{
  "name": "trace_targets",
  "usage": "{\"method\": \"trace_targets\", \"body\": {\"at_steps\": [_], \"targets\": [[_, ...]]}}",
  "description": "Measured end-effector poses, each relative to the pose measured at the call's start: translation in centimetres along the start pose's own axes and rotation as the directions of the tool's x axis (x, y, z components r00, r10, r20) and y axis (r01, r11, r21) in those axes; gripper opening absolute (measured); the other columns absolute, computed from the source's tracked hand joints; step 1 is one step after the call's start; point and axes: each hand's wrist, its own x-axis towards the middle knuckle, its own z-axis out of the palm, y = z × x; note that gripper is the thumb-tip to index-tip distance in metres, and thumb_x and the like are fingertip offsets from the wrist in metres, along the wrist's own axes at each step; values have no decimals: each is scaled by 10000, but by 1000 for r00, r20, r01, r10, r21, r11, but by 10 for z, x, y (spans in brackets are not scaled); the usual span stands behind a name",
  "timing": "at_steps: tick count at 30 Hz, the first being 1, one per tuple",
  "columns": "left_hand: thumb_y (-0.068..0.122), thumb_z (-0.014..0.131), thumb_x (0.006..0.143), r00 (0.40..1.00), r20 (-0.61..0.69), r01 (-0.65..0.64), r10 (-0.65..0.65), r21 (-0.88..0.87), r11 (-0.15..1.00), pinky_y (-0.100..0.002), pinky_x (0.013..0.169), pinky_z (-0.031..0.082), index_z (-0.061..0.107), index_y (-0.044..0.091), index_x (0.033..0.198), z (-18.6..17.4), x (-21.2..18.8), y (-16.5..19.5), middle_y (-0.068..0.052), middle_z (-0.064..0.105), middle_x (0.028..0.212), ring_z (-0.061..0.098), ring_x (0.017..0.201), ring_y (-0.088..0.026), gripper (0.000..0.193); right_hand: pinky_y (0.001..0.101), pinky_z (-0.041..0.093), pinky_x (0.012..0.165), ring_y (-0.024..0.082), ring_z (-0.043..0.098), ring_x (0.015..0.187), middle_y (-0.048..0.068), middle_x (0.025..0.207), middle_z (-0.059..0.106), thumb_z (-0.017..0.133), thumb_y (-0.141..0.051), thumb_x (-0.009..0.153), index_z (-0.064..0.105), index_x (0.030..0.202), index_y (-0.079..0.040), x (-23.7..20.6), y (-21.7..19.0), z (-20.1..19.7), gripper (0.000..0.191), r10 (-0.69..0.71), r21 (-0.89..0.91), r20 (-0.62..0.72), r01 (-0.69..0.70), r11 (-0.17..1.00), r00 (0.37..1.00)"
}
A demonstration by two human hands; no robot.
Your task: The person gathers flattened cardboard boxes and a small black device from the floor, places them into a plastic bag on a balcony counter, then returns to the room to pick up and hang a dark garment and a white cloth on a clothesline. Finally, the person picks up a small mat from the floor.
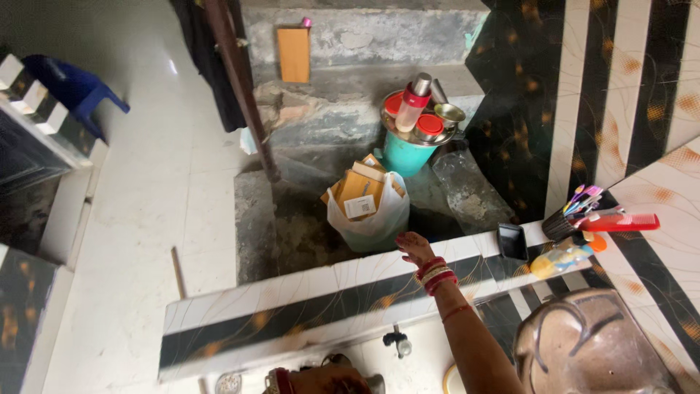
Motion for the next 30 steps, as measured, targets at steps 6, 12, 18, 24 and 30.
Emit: {"method": "trace_targets", "body": {"at_steps": [6,12,18,24,30], "targets": [[319,612,974,992,-86,-100,90,-115,988,-297,700,478,639,107,897,102,-67,-57,-15,638,796,597,759,-132,227,342,442,620,236,612,813,156,1035,719,816,-191,975,670,1341,26,-91,52,4,450,-239,323,298,138,936,924],[401,559,1032,955,-272,-162,121,-133,978,-282,631,430,649,97,813,131,-178,-99,-8,612,718,553,673,-115,385,486,571,965,327,697,1135,156,1217,718,714,-274,893,629,1306,-36,-205,142,11,484,38,-76,-115,-47,996,993],[476,511,1067,883,-463,-119,78,-59,991,-301,483,325,608,110,618,114,-300,-123,30,498,525,414,484,-89,587,495,523,1019,362,637,1208,222,1346,643,638,-290,957,595,1375,-9,-258,168,24,505,254,114,-138,-240,964,957],[459,588,1031,742,-640,147,-201,-137,980,-279,438,360,533,115,514,88,-457,-149,23,459,438,355,392,-91,624,502,511,990,373,616,1192,208,1284,641,638,-265,955,591,1361,-24,-251,172,81,475,214,64,-93,-209,976,972],[310,683,953,260,-932,93,-252,-236,967,-306,437,422,670,50,791,6,-558,-124,-48,581,611,480,486,-123,307,498,537,986,341,670,1146,182,1205,708,662,-241,908,617,1316,-12,-210,169,205,470,133,39,117,-139,990,984]]}}
